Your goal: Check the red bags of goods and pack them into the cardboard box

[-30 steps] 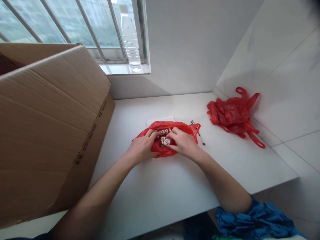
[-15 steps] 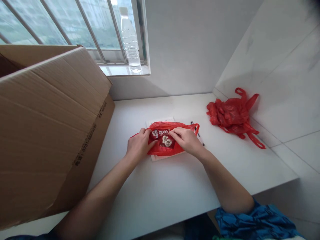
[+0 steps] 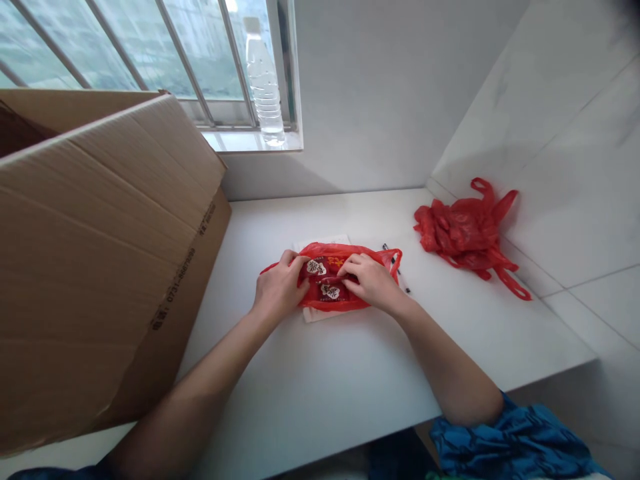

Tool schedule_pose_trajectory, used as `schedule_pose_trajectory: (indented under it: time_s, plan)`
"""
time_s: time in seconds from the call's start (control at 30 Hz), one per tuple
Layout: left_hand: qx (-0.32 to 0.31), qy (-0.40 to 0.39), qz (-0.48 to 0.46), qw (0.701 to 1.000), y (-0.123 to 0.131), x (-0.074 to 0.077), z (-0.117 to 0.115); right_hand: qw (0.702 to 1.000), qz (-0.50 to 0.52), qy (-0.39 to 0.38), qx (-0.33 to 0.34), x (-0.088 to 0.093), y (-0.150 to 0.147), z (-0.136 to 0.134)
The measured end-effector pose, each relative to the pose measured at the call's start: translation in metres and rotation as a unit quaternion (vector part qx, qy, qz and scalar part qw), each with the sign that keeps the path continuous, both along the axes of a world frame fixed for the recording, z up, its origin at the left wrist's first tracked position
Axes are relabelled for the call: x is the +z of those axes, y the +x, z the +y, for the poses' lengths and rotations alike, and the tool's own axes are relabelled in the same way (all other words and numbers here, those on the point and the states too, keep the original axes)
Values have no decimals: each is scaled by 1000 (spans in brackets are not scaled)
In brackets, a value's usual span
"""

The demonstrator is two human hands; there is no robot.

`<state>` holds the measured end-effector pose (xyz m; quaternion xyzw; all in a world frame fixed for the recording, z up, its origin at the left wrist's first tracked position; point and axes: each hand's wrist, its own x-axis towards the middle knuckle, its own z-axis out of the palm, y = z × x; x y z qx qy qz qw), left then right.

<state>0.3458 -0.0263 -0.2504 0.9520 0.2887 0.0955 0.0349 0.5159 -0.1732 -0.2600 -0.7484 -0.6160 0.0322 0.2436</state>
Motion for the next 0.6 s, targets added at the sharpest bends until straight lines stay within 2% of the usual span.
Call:
schedule_pose_trajectory:
  time_s: [0.1,0.27,0.47,0.6]
  plan:
    - [-24,-6,-12,1000,-1,0,0,999,43,2,28,2,3,-3]
    - [-96,-39,-7,995,-2,-2,-2,998,4,14,-54,-6,5,5]
    - [-70,-45,18,996,2,-2,-3,992,-88,-23,-83,-16,9,21]
    - [-47,-48,18,998,2,-3,-1,992,-99,-19,-80,-13,10,25]
